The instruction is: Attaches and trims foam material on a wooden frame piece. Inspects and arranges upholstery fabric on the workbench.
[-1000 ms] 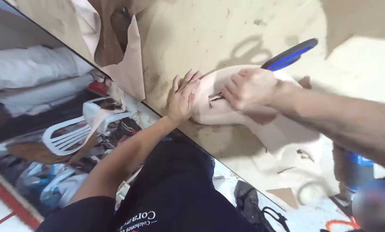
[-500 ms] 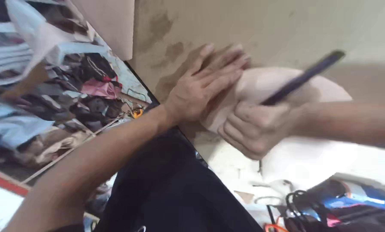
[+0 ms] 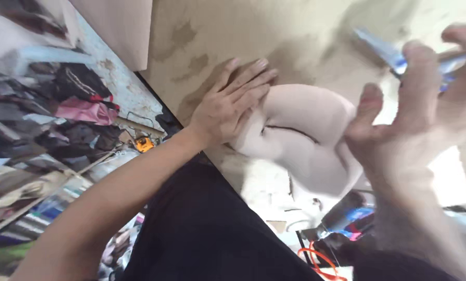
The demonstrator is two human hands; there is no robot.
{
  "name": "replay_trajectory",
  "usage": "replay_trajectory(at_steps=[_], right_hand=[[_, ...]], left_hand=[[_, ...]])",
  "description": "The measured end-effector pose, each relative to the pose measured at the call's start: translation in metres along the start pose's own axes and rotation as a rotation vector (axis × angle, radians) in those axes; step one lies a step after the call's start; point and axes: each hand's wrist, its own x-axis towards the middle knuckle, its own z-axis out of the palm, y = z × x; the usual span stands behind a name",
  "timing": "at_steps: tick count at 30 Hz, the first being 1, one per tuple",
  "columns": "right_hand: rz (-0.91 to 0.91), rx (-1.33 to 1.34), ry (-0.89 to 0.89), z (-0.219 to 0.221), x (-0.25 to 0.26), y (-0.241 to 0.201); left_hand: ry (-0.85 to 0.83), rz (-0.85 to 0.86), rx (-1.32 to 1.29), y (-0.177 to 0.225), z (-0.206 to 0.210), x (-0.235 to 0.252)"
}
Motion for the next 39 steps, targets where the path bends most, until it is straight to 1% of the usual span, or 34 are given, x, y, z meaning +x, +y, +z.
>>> replay_trajectory(at_steps=[1,2,3,4,5,6,7,9,11,13,14,16,18,20,21,23,26,28,30,31,33,34,35,37,38,39], right_hand=[[0.047,0.056,0.072,-0.001,-0.005,-0.014],[0.093,0.123,0.099,-0.001,-0.011,-0.032],[0.151,0.18,0.066,0.002,-0.018,-0.051],[0.209,0.204,0.012,0.009,-0.024,-0.067],[0.257,0.206,-0.005,0.018,-0.028,-0.079],[0.3,0.186,0.018,0.027,-0.034,-0.088],[0.341,0.165,0.087,0.034,-0.039,-0.094],[0.4,0.163,0.194,0.041,-0.047,-0.1],[0.405,0.194,0.184,0.046,-0.068,-0.11],[0.384,0.221,0.163,0.058,-0.093,-0.127],[0.373,0.187,0.184,0.063,-0.096,-0.13],[0.364,0.115,0.272,0.067,-0.103,-0.136],[0.361,0.016,0.351,0.077,-0.107,-0.138],[0.359,-0.025,0.306,0.078,-0.108,-0.14],[0.351,-0.003,0.225,0.075,-0.112,-0.145],[0.318,0.043,0.044,0.072,-0.116,-0.156],[0.294,0.041,0.054,0.067,-0.114,-0.156],[0.254,0.039,0.081,0.065,-0.111,-0.157],[0.224,0.032,0.155,0.064,-0.109,-0.159],[0.235,0.038,0.197,0.059,-0.106,-0.162],[0.304,0.099,0.256,0.044,-0.092,-0.176],[0.342,0.154,0.255,0.036,-0.086,-0.186],[0.363,0.241,0.249,0.031,-0.079,-0.196],[0.353,0.544,0.274,0.018,-0.07,-0.208],[0.329,0.699,0.319,0.012,-0.066,-0.21],[0.307,0.799,0.382,0.005,-0.061,-0.212]], left_hand=[[0.0,-0.004,0.003,0.002,0.0,0.0],[-0.011,-0.009,0.014,0.004,-0.001,0.0],[-0.031,-0.014,0.04,0.005,-0.002,0.0],[-0.044,-0.014,0.077,0.004,-0.003,0.0],[-0.044,-0.009,0.124,0.003,-0.004,0.001],[-0.043,-0.014,0.165,0.003,-0.003,0.001],[-0.041,-0.025,0.198,0.004,-0.004,0.002],[-0.011,-0.087,0.191,0.009,-0.005,0.011],[-0.01,-0.241,0.103,0.032,-0.008,0.013],[-0.106,-0.418,0.064,0.066,-0.019,0.009],[-0.136,-0.459,0.066,0.08,-0.025,0.016],[-0.192,-0.459,0.084,0.109,-0.028,0.014],[-0.181,-0.454,0.15,0.121,-0.024,0.005],[-0.156,-0.471,0.21,0.112,-0.02,0.007],[-0.191,-0.468,0.248,0.104,-0.021,0.009],[-0.329,-0.458,0.299,0.088,-0.029,0.016],[-0.514,-0.419,0.248,0.075,-0.044,0.039],[-0.674,-0.411,0.16,0.065,-0.056,0.049],[-0.764,-0.447,-0.06,0.059,-0.07,0.055],[-0.767,-0.499,-0.246,0.06,-0.079,0.054],[-0.697,-0.58,-0.684,0.06,-0.098,0.048],[-0.681,-0.6,-0.842,0.057,-0.107,0.046],[-0.683,-0.603,-0.936,0.052,-0.116,0.046],[-0.723,-0.556,-0.98,0.044,-0.136,0.048],[-0.743,-0.531,-0.965,0.042,-0.143,0.047],[-0.757,-0.523,-0.953,0.04,-0.149,0.047]])
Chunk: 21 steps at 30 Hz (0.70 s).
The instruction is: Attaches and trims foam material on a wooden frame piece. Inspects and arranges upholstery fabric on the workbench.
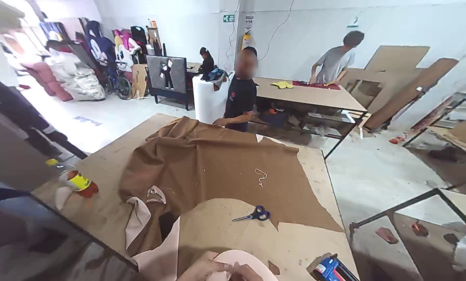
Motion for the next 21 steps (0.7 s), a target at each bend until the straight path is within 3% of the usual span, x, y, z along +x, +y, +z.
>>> replay_trajectory(at_steps=[4,8,15,21], right_hand=[[0.04,-0.096,0.063,0.007,0.008,-0.016],[0.054,-0.201,0.039,0.005,0.003,-0.032],[-0.017,-0.578,-0.124,-0.002,-0.001,-0.065],[-0.117,-0.457,-0.05,0.0,-0.01,-0.049]], left_hand=[[0.068,-0.056,0.008,0.005,0.012,-0.017],[0.169,-0.022,0.2,0.006,0.029,-0.032],[0.194,0.128,0.393,0.009,0.045,-0.047],[0.341,0.071,0.336,0.004,0.058,-0.06]])
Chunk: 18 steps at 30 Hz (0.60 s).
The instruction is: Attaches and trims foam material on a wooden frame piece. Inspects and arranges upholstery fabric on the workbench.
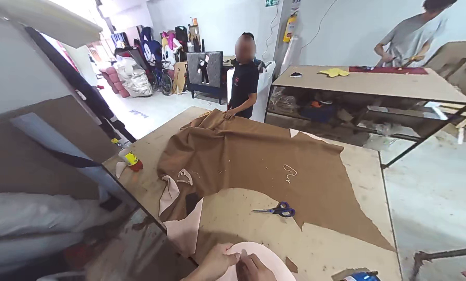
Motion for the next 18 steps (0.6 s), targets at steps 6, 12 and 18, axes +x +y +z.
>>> replay_trajectory(at_steps=[6,12,18], right_hand=[[-0.006,0.242,0.052,0.024,-0.019,0.014],[0.03,0.198,0.176,0.023,-0.023,0.017],[0.07,-0.043,0.166,-0.006,-0.016,0.001]], left_hand=[[0.073,-0.064,-0.091,-0.015,0.007,-0.005],[0.041,-0.054,-0.091,-0.003,0.012,0.001],[-0.029,0.057,0.02,0.013,0.015,0.005]])
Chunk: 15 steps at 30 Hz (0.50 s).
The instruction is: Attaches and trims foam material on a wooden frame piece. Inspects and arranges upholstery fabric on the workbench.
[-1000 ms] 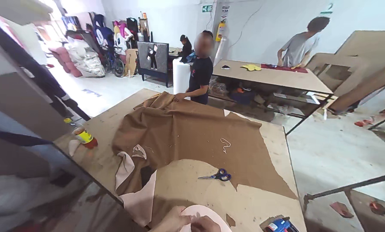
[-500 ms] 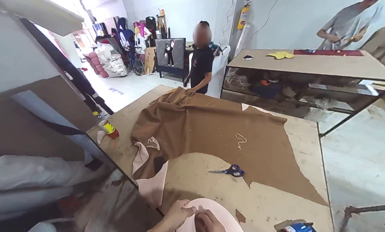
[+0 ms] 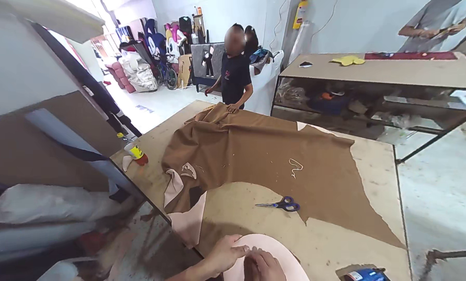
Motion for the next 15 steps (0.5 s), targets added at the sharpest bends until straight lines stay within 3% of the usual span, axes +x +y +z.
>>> replay_trajectory(at_steps=[4,9,15], right_hand=[[-0.099,-0.181,0.036,-0.002,0.009,-0.004],[-0.267,-0.163,0.191,0.021,-0.003,0.0],[-0.103,0.066,0.142,0.024,-0.009,-0.006]], left_hand=[[-0.034,0.068,0.091,0.012,-0.002,-0.007],[-0.004,0.018,0.002,0.008,-0.005,-0.01],[0.045,-0.036,-0.001,-0.005,-0.005,-0.012]])
